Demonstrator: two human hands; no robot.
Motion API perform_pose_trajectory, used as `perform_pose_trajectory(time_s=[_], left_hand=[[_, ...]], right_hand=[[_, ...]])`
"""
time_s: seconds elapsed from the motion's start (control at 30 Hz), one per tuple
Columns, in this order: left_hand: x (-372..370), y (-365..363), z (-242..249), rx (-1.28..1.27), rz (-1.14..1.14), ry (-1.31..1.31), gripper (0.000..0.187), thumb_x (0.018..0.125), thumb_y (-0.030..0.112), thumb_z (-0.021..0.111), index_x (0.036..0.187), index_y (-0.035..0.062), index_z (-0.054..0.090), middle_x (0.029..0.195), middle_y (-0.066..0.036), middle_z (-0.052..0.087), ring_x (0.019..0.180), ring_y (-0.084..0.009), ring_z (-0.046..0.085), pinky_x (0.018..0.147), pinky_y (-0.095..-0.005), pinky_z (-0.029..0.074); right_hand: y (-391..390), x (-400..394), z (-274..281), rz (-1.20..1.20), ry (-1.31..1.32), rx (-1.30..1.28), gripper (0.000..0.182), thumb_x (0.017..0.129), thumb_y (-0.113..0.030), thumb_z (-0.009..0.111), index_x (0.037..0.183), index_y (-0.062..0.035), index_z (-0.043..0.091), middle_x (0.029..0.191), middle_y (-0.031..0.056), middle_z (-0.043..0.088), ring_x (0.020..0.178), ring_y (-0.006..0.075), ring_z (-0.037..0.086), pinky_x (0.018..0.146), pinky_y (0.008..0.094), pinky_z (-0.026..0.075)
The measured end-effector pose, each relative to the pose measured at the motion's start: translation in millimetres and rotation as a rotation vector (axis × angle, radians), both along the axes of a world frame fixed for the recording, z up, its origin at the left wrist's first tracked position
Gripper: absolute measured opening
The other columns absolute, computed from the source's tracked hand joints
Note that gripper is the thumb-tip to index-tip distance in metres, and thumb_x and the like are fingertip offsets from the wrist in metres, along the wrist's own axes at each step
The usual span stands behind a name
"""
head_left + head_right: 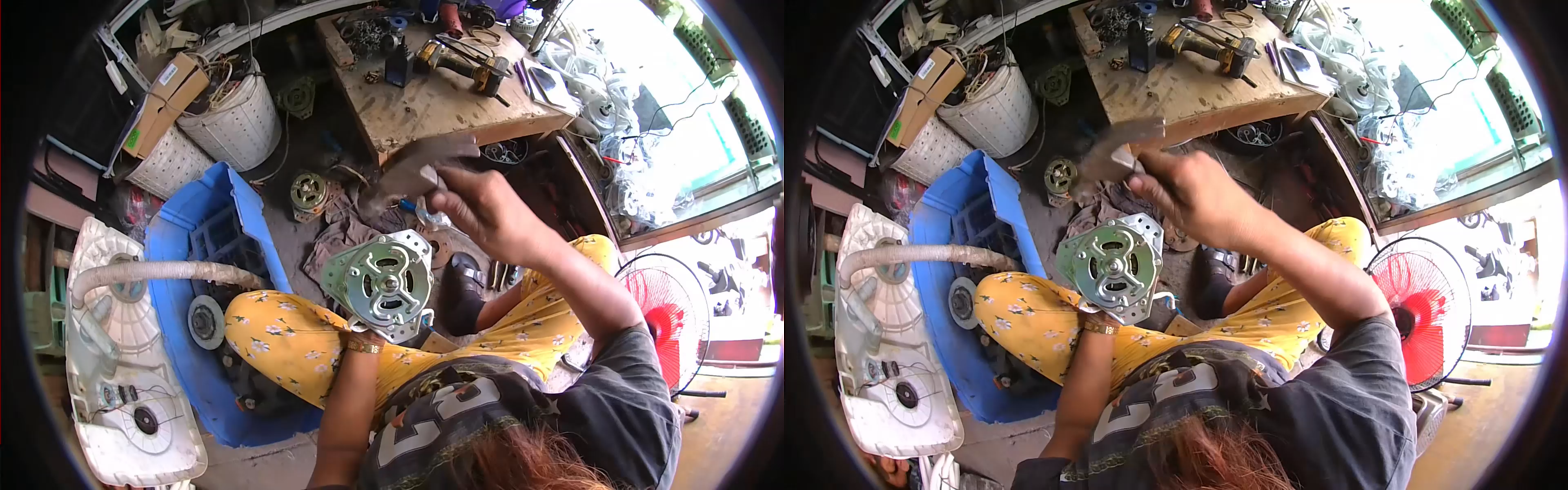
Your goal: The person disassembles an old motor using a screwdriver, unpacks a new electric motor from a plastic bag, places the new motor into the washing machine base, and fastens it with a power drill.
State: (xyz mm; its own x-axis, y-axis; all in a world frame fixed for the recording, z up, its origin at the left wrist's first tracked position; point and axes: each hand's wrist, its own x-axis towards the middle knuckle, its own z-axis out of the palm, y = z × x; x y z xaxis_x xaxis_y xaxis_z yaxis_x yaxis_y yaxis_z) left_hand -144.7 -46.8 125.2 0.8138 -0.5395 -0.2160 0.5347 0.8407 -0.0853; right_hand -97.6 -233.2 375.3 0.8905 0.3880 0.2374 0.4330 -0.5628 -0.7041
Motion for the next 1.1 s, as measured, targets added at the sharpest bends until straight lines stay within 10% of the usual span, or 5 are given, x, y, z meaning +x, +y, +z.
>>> perform_pose_trajectory(time_s=[0.13,0.37,0.5,0.7,1.1], left_hand=[[-1.3,1.6,-2.0,0.003,-0.021,-0.001,0.061,0.088,0.053,0.036,0.128,0.0065,0.045,0.128,-0.015,0.049,0.115,-0.032,0.049,0.1,-0.0496,0.036],[-0.1,6.5,-7.5,-0.022,-0.027,0.03,0.061,0.088,0.053,0.037,0.128,0.0066,0.045,0.128,-0.015,0.049,0.115,-0.032,0.048,0.101,-0.0499,0.035],[-4.1,10.9,-8.9,-0.011,-0.041,0.039,0.061,0.088,0.053,0.037,0.128,0.0067,0.045,0.128,-0.015,0.048,0.115,-0.032,0.048,0.101,-0.05,0.034],[-3.3,13.1,-16.8,-0.02,-0.052,0.074,0.061,0.088,0.053,0.038,0.128,0.0069,0.045,0.128,-0.015,0.048,0.115,-0.032,0.048,0.102,-0.0503,0.034],[-5.9,15.6,-19.1,-0.015,0.013,0.048,0.053,0.09,0.045,0.042,0.126,0.0058,0.048,0.13,-0.017,0.047,0.118,-0.0346,0.046,0.105,-0.05,0.03]], right_hand=[[-9.1,-1.0,-41.6,-0.083,0.141,-0.539,0.03,0.09,-0.032,0.047,0.09,-0.0023,0.056,0.071,0.0211,0.059,0.074,0.0411,0.057,0.066,0.0497,0.044],[-24.0,-29.3,-39.1,-0.088,0.043,0.029,0.021,0.09,-0.021,0.052,0.087,-0.0003,0.05,0.055,0.0203,0.047,0.057,0.0402,0.051,0.054,0.0431,0.04],[-44.6,-26.4,-77.4,-0.244,0.211,-0.411,0.029,0.088,-0.03,0.05,0.086,-0.0014,0.053,0.067,0.0231,0.056,0.07,0.0417,0.055,0.061,0.0493,0.042],[-42.1,-48.6,-93.1,-0.075,0.073,0.095,0.024,0.091,-0.023,0.05,0.088,0.0006,0.053,0.074,0.0237,0.055,0.07,0.0409,0.055,0.06,0.0415,0.042],[-206.2,-27.2,-345.4,-0.622,0.385,-0.791,0.031,0.081,-0.023,0.057,0.106,-0.0053,0.053,0.104,0.0225,0.057,0.095,0.0377,0.056,0.078,0.044,0.045]])
